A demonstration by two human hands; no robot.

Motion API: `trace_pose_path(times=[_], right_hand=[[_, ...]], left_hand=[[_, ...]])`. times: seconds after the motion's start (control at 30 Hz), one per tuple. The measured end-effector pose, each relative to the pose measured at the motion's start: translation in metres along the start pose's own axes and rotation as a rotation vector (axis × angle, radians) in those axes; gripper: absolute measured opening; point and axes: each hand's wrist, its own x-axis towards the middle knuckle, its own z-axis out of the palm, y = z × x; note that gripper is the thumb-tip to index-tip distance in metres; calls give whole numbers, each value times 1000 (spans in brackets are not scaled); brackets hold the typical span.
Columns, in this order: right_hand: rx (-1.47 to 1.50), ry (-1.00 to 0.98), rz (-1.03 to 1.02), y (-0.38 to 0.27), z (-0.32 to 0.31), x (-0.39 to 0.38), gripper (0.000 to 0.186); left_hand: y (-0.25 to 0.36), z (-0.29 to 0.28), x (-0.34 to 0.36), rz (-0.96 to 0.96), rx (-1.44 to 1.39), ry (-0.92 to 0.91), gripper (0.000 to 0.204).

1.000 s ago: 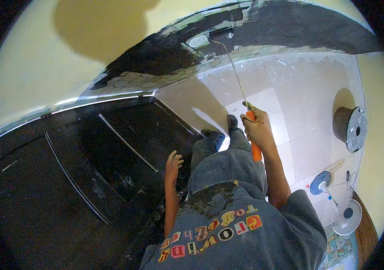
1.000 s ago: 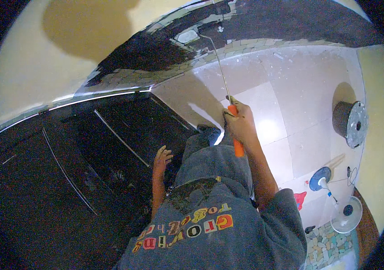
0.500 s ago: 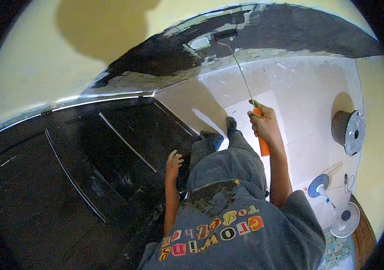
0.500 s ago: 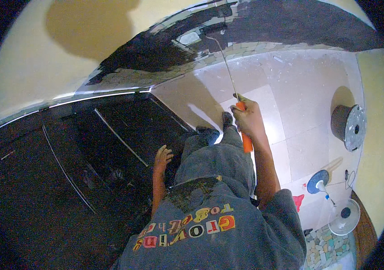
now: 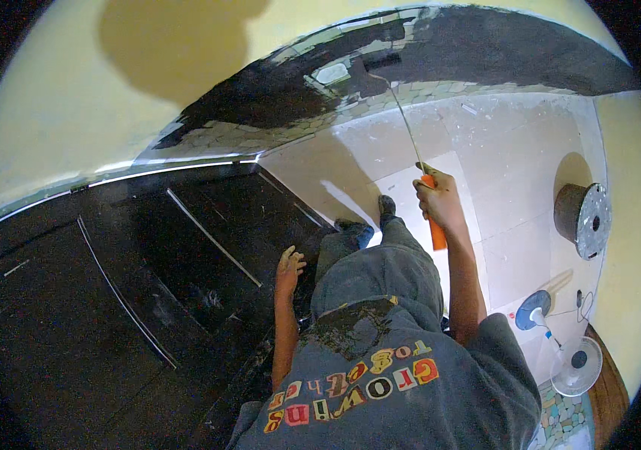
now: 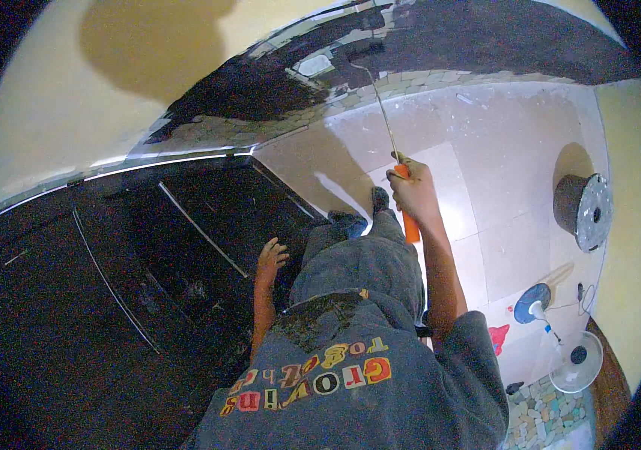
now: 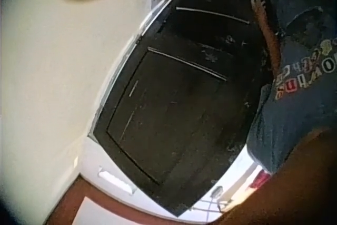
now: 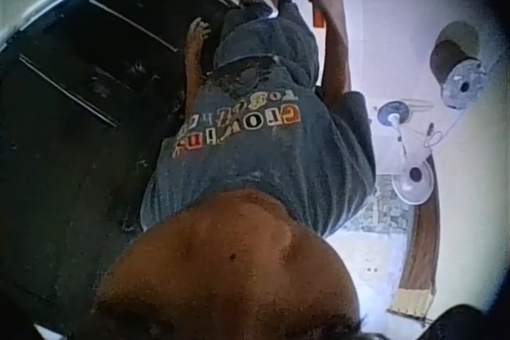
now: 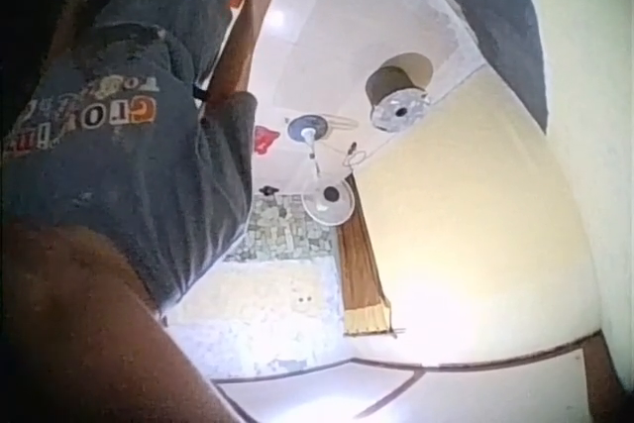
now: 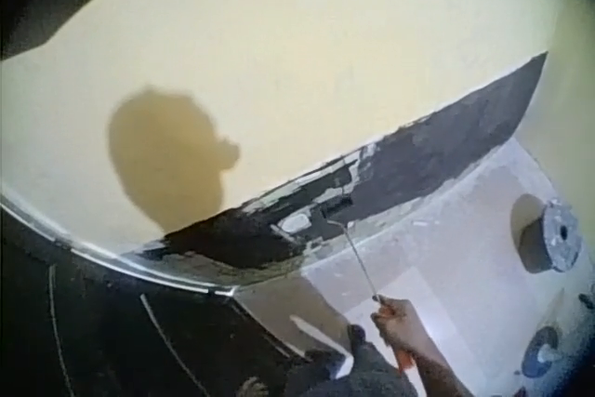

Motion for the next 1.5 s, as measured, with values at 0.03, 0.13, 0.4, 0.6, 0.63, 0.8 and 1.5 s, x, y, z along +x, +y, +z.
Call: trace_pose_path(times=[0.03, 0.13, 0.4, 0.6, 0.63, 0.8, 1.5], right_hand=[[2, 2, 1, 14, 4, 13, 43], [-8, -5, -29, 27, 4, 28, 43], [-52, 56, -59, -17, -4, -35, 40], [-40, 43, -52, -18, 9, -33, 39], [-66, 58, -118, -31, 5, -49, 41], [-16, 27, -93, -31, -1, -45, 48], [80, -23, -37, -30, -2, -41, 47]], left_hand=[[-1, 0, 0, 4, 0, -9, 58], [4, 6, 5, 21, 9, -34, 57], [2, 8, 12, 28, -12, -48, 55], [6, 6, 16, 43, -9, -87, 55], [12, 9, 16, 42, -10, -68, 55], [11, 8, 18, 55, 2, -39, 57], [3, 10, 27, 59, -25, -48, 59]])
